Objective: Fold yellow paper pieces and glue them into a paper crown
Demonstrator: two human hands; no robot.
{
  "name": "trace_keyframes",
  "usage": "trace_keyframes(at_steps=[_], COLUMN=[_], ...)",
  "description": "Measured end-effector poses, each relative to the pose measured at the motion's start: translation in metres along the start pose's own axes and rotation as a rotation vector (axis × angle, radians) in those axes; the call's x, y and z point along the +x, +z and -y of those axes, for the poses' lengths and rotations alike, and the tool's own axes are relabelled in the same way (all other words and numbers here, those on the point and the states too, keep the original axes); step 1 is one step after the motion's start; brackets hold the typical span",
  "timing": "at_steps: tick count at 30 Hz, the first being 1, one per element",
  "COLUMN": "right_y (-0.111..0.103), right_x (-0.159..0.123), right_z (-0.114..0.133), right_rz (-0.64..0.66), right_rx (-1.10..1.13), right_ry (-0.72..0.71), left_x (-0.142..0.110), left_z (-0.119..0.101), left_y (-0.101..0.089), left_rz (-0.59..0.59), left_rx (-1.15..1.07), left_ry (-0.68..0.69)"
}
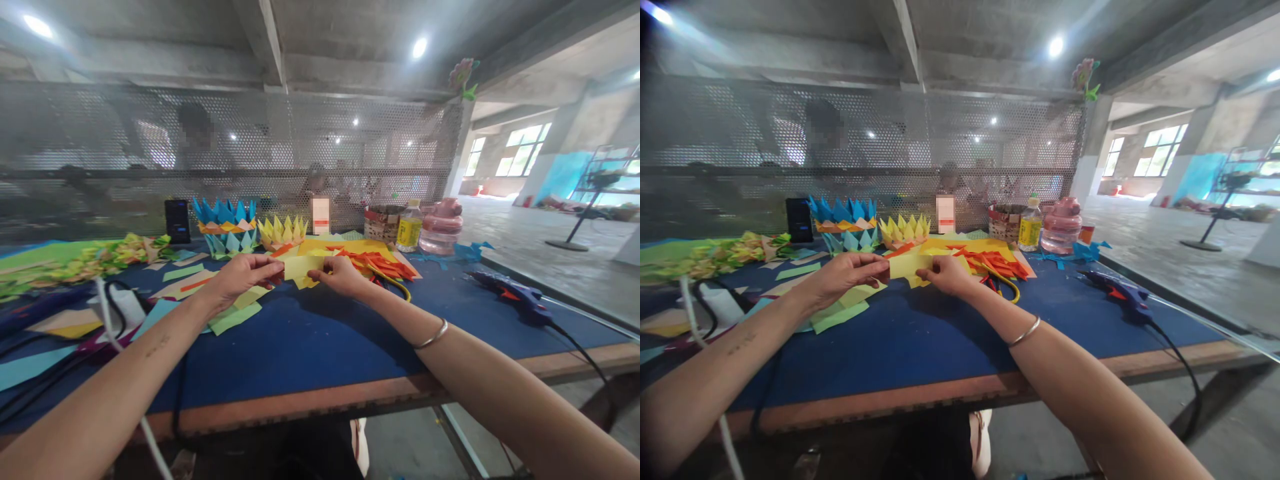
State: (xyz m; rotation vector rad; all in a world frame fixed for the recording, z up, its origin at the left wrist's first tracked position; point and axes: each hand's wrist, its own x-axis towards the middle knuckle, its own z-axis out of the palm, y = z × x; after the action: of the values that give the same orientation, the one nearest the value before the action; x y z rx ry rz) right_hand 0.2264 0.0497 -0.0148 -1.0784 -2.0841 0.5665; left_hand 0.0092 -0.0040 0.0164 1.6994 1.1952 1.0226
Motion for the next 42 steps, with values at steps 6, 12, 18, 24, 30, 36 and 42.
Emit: trace_keyframes(at_steps=[6, 12, 18, 24, 30, 36, 42], right_y=[-0.0010, -0.0002, -0.0006, -0.0011, 0.0010, 0.0007, 0.0039], right_x=[-0.0011, -0.0015, -0.0017, -0.0022, -0.0010, -0.0017, -0.0049], right_z=[0.0025, 0.0024, 0.0027, 0.0050, 0.0017, 0.0022, 0.0098], right_rz=[0.004, -0.005, -0.021, 0.001, 0.005, 0.015, 0.018], right_rx=[-0.003, -0.003, -0.012, 0.000, -0.011, -0.005, -0.076], right_ry=[0.024, 0.032, 0.004, 0.011, -0.012, -0.031, -0.121], left_x=[0.0004, 0.0009, 0.0034, 0.0049, 0.0025, 0.0025, 0.0040], left_z=[0.0010, 0.0010, 0.0038, 0.0066, 0.0037, 0.0048, 0.0091], left_y=[-0.0003, -0.0003, -0.0014, -0.0019, -0.0002, -0.0007, 0.0034], left_rz=[0.002, 0.009, -0.070, -0.030, -0.024, -0.026, 0.063], left_rx=[0.005, -0.017, -0.052, -0.024, -0.010, 0.021, 0.011], left_ry=[-0.001, 0.000, -0.015, -0.001, 0.011, 0.021, -0.005])
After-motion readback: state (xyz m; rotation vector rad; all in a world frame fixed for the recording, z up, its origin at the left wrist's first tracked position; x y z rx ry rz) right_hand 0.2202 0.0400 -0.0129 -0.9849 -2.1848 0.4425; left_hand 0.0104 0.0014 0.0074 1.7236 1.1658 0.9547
